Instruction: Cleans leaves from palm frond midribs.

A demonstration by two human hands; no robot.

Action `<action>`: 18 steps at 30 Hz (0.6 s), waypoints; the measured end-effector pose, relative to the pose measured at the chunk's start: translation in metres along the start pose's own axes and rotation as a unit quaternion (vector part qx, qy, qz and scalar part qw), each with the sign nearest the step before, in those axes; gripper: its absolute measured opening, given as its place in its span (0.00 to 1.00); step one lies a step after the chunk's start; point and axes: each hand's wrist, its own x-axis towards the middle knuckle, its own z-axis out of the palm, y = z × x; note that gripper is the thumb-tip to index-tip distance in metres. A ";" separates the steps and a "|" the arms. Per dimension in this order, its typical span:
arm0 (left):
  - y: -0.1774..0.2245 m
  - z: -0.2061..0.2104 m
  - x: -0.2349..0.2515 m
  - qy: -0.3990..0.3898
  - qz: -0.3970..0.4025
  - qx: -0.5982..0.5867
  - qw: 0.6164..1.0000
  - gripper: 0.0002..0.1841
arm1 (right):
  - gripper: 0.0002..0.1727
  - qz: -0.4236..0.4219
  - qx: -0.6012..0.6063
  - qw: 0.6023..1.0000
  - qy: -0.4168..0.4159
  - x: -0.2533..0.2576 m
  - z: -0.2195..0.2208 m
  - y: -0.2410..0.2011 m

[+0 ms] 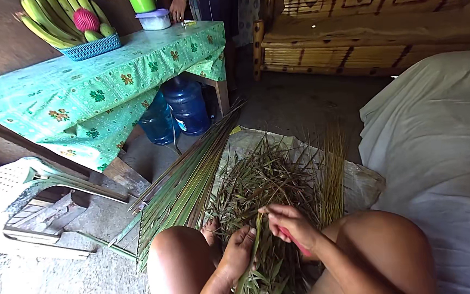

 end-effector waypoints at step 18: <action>-0.010 -0.006 -0.030 0.052 -0.019 -0.022 0.998 0.15 | 0.19 -0.299 -0.400 0.866 0.030 -0.012 0.028 0.026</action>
